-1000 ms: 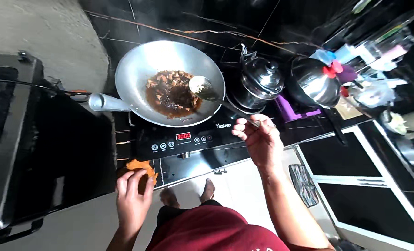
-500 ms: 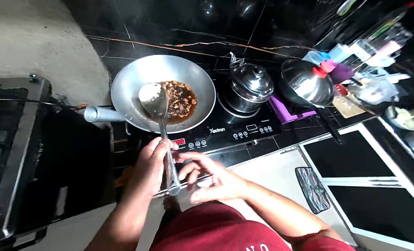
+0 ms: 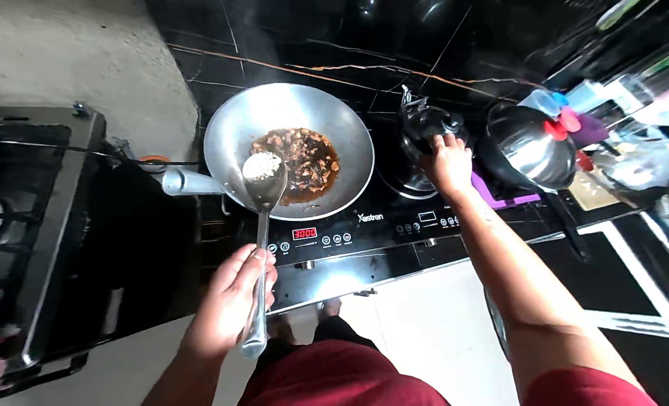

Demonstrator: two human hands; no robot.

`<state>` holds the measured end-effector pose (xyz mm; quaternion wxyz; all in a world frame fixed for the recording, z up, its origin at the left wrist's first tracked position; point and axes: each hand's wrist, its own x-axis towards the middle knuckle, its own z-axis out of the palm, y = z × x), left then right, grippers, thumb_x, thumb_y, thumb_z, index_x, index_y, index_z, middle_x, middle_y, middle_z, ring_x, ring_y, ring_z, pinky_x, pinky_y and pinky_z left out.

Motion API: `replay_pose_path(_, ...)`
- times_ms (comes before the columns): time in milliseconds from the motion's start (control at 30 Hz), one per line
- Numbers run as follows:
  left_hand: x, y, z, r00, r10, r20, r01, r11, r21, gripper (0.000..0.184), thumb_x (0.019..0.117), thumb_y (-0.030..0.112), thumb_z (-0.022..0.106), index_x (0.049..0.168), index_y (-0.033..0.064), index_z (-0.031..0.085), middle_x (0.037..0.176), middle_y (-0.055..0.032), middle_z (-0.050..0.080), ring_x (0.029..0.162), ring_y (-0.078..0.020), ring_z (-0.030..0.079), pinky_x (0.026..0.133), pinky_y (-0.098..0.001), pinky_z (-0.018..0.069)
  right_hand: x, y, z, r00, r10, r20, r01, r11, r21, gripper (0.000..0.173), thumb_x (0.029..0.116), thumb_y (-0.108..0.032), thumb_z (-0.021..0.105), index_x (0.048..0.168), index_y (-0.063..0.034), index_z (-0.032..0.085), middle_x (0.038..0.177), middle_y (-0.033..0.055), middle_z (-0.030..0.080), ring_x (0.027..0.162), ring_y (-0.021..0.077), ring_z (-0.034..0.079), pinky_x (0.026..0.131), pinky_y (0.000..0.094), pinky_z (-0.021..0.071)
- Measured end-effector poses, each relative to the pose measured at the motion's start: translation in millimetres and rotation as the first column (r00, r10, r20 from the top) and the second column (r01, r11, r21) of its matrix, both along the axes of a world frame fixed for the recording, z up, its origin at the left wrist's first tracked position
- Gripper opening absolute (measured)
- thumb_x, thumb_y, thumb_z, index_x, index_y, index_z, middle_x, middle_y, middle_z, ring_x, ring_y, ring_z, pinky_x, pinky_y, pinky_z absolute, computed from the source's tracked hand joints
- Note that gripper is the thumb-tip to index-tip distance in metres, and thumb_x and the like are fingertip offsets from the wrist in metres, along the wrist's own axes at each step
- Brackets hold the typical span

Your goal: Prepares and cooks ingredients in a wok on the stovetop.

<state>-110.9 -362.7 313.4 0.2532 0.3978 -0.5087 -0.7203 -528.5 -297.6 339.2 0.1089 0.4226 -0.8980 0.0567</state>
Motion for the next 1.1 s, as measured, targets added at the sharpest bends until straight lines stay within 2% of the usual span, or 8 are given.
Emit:
replay_pose_path(133, -1, 15, -6, 0.999, 0.042, 0.016, -0.042, 0.999, 0.019, 0.025, 0.1047, 0.017, 0.033, 0.101, 0.0127, 0.057, 0.063, 0.0087, 0.052, 0.046, -0.0026, 0.05, 0.042, -0.018, 0.0461, -11, -13, 26, 0.957, 0.006, 0.291, -0.018, 0.999, 0.041, 0.057, 0.0873, -0.009, 0.073, 0.139, 0.0018, 0.051, 0.139, 0.0327, 0.052, 0.11, 0.0518, 0.063, 0.088, 0.0693, 0.0517)
replay_pose_path(333, -13, 26, 0, 0.973, 0.086, 0.213, -0.077, 0.996, -0.05, 0.021, 0.1007, 0.024, 0.04, 0.102, 0.0138, 0.059, 0.063, 0.0103, 0.054, 0.049, -0.0029, 0.054, 0.047, -0.02, 0.0503, -66, -20, 67, 0.881, 0.06, 0.469, 0.003, 0.991, -0.133, 0.044, 0.1024, -0.032, 0.063, 0.133, 0.0001, 0.059, 0.112, 0.0305, 0.066, 0.104, 0.0468, 0.065, 0.09, 0.0694, 0.0482)
replay_pose_path(400, -17, 28, 1, 0.965, 0.098, 0.242, -0.086, 0.995, -0.059, 0.016, 0.0978, 0.025, 0.047, 0.101, 0.015, 0.059, 0.064, 0.01, 0.055, 0.051, -0.003, 0.056, 0.048, -0.0208, 0.0517, -85, -17, 81, 0.848, 0.067, 0.525, 0.062, 0.973, -0.224, 0.039, 0.103, -0.034, 0.061, 0.125, -0.0013, 0.061, 0.097, 0.0184, 0.065, 0.077, 0.0275, 0.062, 0.073, 0.0512, 0.0534)
replay_pose_path(467, -20, 29, -3, 0.975, 0.089, 0.205, -0.076, 0.995, -0.068, 0.011, 0.093, 0.022, 0.055, 0.101, 0.0145, 0.058, 0.067, 0.0084, 0.057, 0.053, -0.0038, 0.057, 0.049, -0.0214, 0.053, -96, -13, 91, 0.785, 0.078, 0.615, 0.152, 0.937, -0.313, 0.032, 0.1031, -0.031, 0.062, 0.12, -0.0037, 0.062, 0.083, 0.0054, 0.059, 0.058, 0.0109, 0.049, 0.055, 0.0319, 0.0472)
replay_pose_path(567, -25, 28, -9, 0.992, 0.076, 0.103, -0.069, 0.995, -0.071, 0.01, 0.0933, 0.018, 0.053, 0.1, 0.0127, 0.057, 0.067, 0.0063, 0.059, 0.052, -0.0067, 0.06, 0.05, -0.0244, 0.0564, -99, -5, 97, 0.705, 0.107, 0.701, 0.248, 0.889, -0.385, 0.021, 0.1034, -0.028, 0.062, 0.114, -0.0089, 0.062, 0.072, -0.0034, 0.055, 0.049, 0.0036, 0.045, 0.046, 0.0215, 0.0423)
replay_pose_path(667, -25, 21, -7, 0.997, 0.048, 0.055, -0.044, 0.996, -0.071, 0.013, 0.0991, 0.019, 0.049, 0.104, 0.01, 0.057, 0.066, 0.0043, 0.062, 0.051, -0.0093, 0.062, 0.051, -0.0258, 0.0581, -91, 5, 106, 0.715, 0.128, 0.687, 0.226, 0.888, -0.401, 0.02, 0.1035, -0.028, 0.062, 0.112, -0.0103, 0.065, 0.072, -0.0035, 0.058, 0.047, 0.0032, 0.045, 0.044, 0.0204, 0.0409)
replay_pose_path(867, -24, 5, 11, 0.996, -0.019, 0.084, 0.022, 0.999, -0.028, 0.015, 0.1029, 0.017, 0.047, 0.11, 0.0091, 0.058, 0.062, 0.0058, 0.054, 0.047, -0.0064, 0.056, 0.046, -0.0226, 0.054, -62, 33, 156, 0.735, 0.251, 0.63, 0.059, 0.902, -0.428, 0.034, 0.1066, -0.022, 0.056, 0.14, -0.0196, 0.053, 0.08, -0.0047, 0.061, 0.048, 0.0007, 0.045, 0.042, 0.0163, 0.0374)
replay_pose_path(1100, -29, -7, 9, 0.99, -0.12, 0.07, 0.113, 0.989, 0.099, 0.018, 0.108, 0.01, 0.044, 0.113, 0.0047, 0.061, 0.063, 0.0028, 0.053, 0.047, -0.0048, 0.051, 0.045, -0.0181, 0.0483, -13, 55, 202, 0.77, 0.313, 0.556, -0.114, 0.925, -0.363, 0.025, 0.1049, -0.014, 0.057, 0.129, -0.0154, 0.064, 0.077, -0.0053, 0.066, 0.043, -0.0024, 0.044, 0.038, 0.0139, 0.0356)
